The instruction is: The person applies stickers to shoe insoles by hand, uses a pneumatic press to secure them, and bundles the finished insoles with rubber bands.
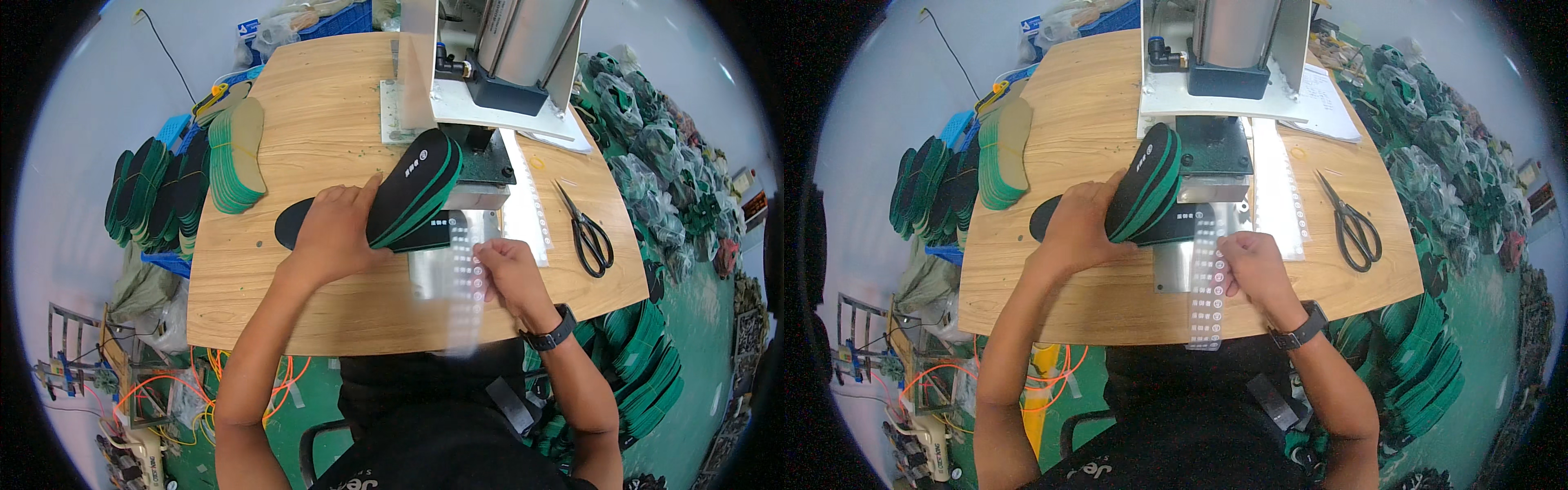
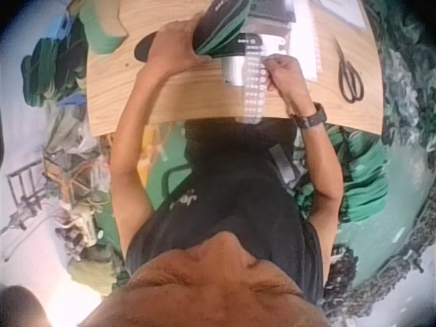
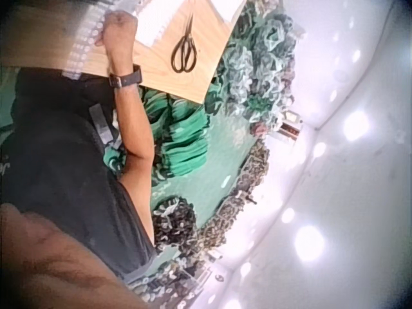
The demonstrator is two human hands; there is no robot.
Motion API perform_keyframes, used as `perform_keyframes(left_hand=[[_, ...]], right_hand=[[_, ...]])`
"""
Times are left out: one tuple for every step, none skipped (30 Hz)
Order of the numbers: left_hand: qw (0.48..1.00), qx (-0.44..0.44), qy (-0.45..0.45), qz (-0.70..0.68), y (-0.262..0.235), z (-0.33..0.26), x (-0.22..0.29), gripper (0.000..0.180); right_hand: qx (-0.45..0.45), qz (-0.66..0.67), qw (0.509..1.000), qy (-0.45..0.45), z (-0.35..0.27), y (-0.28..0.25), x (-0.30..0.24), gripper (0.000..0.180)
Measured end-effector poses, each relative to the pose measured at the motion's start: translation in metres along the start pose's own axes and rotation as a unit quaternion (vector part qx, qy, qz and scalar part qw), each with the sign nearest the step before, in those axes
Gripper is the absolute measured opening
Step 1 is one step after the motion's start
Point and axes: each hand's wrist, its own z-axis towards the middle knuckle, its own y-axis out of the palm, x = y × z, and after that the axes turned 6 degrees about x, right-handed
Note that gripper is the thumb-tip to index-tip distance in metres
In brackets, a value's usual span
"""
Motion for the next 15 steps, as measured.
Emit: perform_keyframes(left_hand=[[1.000, -0.002, 0.004, 0.000, -0.001, 0.000, -0.002, 0.094], [1.000, -0.004, 0.007, 0.000, -0.002, 0.000, -0.004, 0.094], [1.000, -0.008, 0.010, -0.004, -0.003, 0.001, -0.004, 0.091], [1.000, -0.013, 0.013, -0.008, -0.005, 0.003, -0.003, 0.087], [1.000, -0.018, 0.016, -0.012, -0.006, 0.004, -0.003, 0.084], [1.000, -0.014, 0.020, -0.018, -0.006, 0.003, -0.004, 0.080], [0.999, -0.010, 0.024, -0.024, -0.006, 0.002, -0.005, 0.077], [0.999, -0.006, 0.027, -0.029, -0.006, 0.001, -0.006, 0.073], [0.998, -0.010, -0.013, -0.066, -0.008, 0.002, -0.004, 0.069], [0.993, -0.014, -0.053, -0.102, -0.014, 0.004, -0.001, 0.065], [0.986, -0.017, -0.092, -0.138, -0.016, 0.005, 0.001, 0.061], [0.981, 0.019, -0.091, -0.170, -0.016, 0.004, -0.002, 0.059], [0.974, 0.056, -0.089, -0.203, -0.015, 0.001, -0.007, 0.057], [0.964, 0.091, -0.086, -0.235, -0.015, -0.001, -0.010, 0.055], [0.955, 0.103, -0.116, -0.253, -0.017, -0.004, -0.010, 0.052]], right_hand=[[0.006, 0.016, 1.000, 0.005, -0.001, -0.004, 0.000, 0.023], [0.014, 0.038, 0.999, 0.008, -0.001, -0.006, 0.000, 0.024], [0.025, 0.060, 0.998, 0.011, -0.001, -0.008, 0.000, 0.024], [0.035, 0.081, 0.996, 0.014, -0.002, -0.009, -0.001, 0.025], [0.041, 0.081, 0.996, 0.021, 0.000, -0.009, 0.000, 0.024], [0.043, 0.087, 0.995, 0.023, 0.000, -0.008, -0.001, 0.024], [0.046, 0.093, 0.994, 0.024, 0.000, -0.006, -0.002, 0.024], [0.047, 0.100, 0.994, 0.026, 0.000, -0.004, -0.003, 0.024], [0.052, 0.104, 0.993, 0.023, 0.001, -0.005, -0.002, 0.025], [0.056, 0.109, 0.992, 0.020, 0.001, -0.007, -0.001, 0.026], [0.060, 0.114, 0.991, 0.017, 0.002, -0.007, -0.001, 0.027], [0.042, 0.065, 0.997, 0.011, 0.003, -0.004, -0.003, 0.028], [0.025, 0.016, 1.000, 0.006, 0.004, 0.001, -0.005, 0.029], [0.008, -0.033, 0.999, 0.000, 0.005, 0.005, -0.008, 0.030], [-0.011, -0.071, 0.997, 0.001, 0.009, 0.010, -0.011, 0.030]])
